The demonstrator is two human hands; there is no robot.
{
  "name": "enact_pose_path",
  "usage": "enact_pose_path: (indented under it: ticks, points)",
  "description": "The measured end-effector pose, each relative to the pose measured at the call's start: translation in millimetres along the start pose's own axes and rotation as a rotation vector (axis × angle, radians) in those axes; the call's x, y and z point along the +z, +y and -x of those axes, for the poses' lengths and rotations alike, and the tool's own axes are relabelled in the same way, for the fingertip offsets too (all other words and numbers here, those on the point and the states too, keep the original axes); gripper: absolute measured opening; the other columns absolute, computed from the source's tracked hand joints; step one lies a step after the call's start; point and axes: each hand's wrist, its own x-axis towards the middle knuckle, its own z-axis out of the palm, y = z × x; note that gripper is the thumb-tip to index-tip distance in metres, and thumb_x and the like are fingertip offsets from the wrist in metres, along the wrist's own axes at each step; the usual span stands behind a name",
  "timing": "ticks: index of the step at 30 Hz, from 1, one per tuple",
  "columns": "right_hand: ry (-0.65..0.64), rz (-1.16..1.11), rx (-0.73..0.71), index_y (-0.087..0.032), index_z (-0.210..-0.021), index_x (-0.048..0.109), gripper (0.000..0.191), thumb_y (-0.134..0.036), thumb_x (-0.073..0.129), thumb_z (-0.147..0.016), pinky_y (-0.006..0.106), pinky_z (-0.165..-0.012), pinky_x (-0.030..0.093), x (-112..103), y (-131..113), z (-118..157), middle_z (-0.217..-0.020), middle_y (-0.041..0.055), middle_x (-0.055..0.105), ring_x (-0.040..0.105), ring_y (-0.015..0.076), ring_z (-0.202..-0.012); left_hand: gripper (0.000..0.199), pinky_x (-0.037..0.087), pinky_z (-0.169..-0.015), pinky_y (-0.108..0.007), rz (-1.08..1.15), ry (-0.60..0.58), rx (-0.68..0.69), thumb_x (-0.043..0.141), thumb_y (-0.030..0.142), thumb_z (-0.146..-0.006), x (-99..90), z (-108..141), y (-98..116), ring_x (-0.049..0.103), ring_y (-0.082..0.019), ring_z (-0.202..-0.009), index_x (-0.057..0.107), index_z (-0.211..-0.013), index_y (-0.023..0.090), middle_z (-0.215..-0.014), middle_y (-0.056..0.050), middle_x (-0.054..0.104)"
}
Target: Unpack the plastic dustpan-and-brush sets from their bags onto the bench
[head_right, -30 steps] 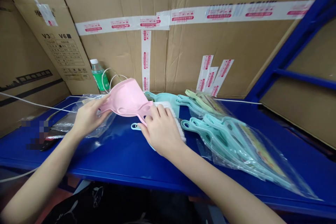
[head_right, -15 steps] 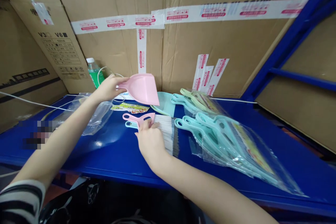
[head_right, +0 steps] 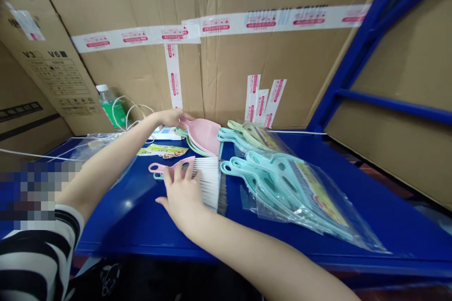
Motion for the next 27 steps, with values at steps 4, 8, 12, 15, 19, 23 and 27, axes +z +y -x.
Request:
enact_pose_path:
  ticks: [4,8,12,15,19,23,27]
  points:
    - [-0.004,0.026,0.032,-0.014,-0.147,0.038,0.06,-0.039,0.053,-0.094,0.056,-0.092,0.047,-3.4,0.0,-2.6,-0.142,0.0293,0.044,0.038,0.0455,-0.133,0.07,0.045,-0.085,-0.024,-0.063,-0.058,0.041,0.058,0.006,-0.069,3.3,-10.6,4.8,0.064,-0.017,-0.1,0.051,-0.136,0.024,-0.123,-0.003,0.067]
    - [-0.004,0.037,0.038,-0.015,-0.147,0.039,0.061,-0.04,0.055,-0.093,0.055,-0.089,0.05,-3.5,1.2,-2.6,-0.141,0.0294,0.045,0.039,0.0451,-0.132,0.065,0.044,-0.086,-0.025,-0.167,-0.107,0.048,0.058,0.01,-0.07,7.3,-12.3,6.5,0.064,-0.017,-0.098,0.055,-0.134,0.023,-0.124,-0.004,0.066]
    - [-0.026,0.023,0.044,-0.015,-0.147,0.038,0.071,-0.039,0.066,-0.086,0.055,-0.088,0.05,-4.8,1.9,-1.1,-0.141,0.0299,0.045,0.041,0.0453,-0.131,0.048,0.043,-0.084,-0.023,-0.204,-0.186,0.06,0.055,0.017,-0.077,8.7,-5.4,4.3,0.063,-0.017,-0.098,0.063,-0.124,0.023,-0.117,-0.004,0.07]
    - [-0.062,0.043,0.054,-0.015,-0.148,0.036,0.071,-0.036,0.065,-0.087,0.054,-0.087,0.05,-5.7,1.5,-1.4,-0.141,0.0302,0.044,0.043,0.0456,-0.129,0.047,0.042,-0.088,-0.023,-0.218,-0.184,0.061,0.058,0.027,-0.079,10.0,1.4,3.1,0.061,-0.018,-0.105,0.062,-0.126,0.022,-0.123,-0.005,0.067]
    - [-0.062,0.082,0.054,-0.015,-0.149,0.035,0.068,-0.037,0.061,-0.089,0.051,-0.085,0.052,-5.6,0.8,-1.7,-0.139,0.0304,0.047,0.044,0.0459,-0.128,0.057,0.039,-0.096,-0.026,-0.299,-0.17,0.109,0.072,0.028,-0.069,19.1,5.7,5.0,0.057,-0.021,-0.115,0.062,-0.125,0.024,-0.129,-0.005,0.063]
    - [-0.046,0.099,0.05,-0.016,-0.147,0.038,0.066,-0.036,0.062,-0.089,0.05,-0.082,0.053,-6.9,2.0,-1.2,-0.136,0.0289,0.051,0.048,0.0442,-0.125,0.042,0.04,-0.095,-0.026,-0.337,-0.094,0.122,0.062,0.015,-0.076,32.7,4.0,6.8,0.059,-0.02,-0.112,0.067,-0.117,0.025,-0.122,-0.005,0.068]
    - [-0.034,0.092,0.08,-0.017,-0.146,0.041,0.067,-0.034,0.065,-0.086,0.049,-0.081,0.054,-9.2,4.7,-1.8,-0.133,0.0286,0.053,0.052,0.0425,-0.121,0.049,0.04,-0.095,-0.025,-0.319,-0.081,0.15,0.054,0.011,-0.078,37.8,2.5,4.9,0.059,-0.018,-0.112,0.063,-0.124,0.026,-0.123,-0.004,0.067]
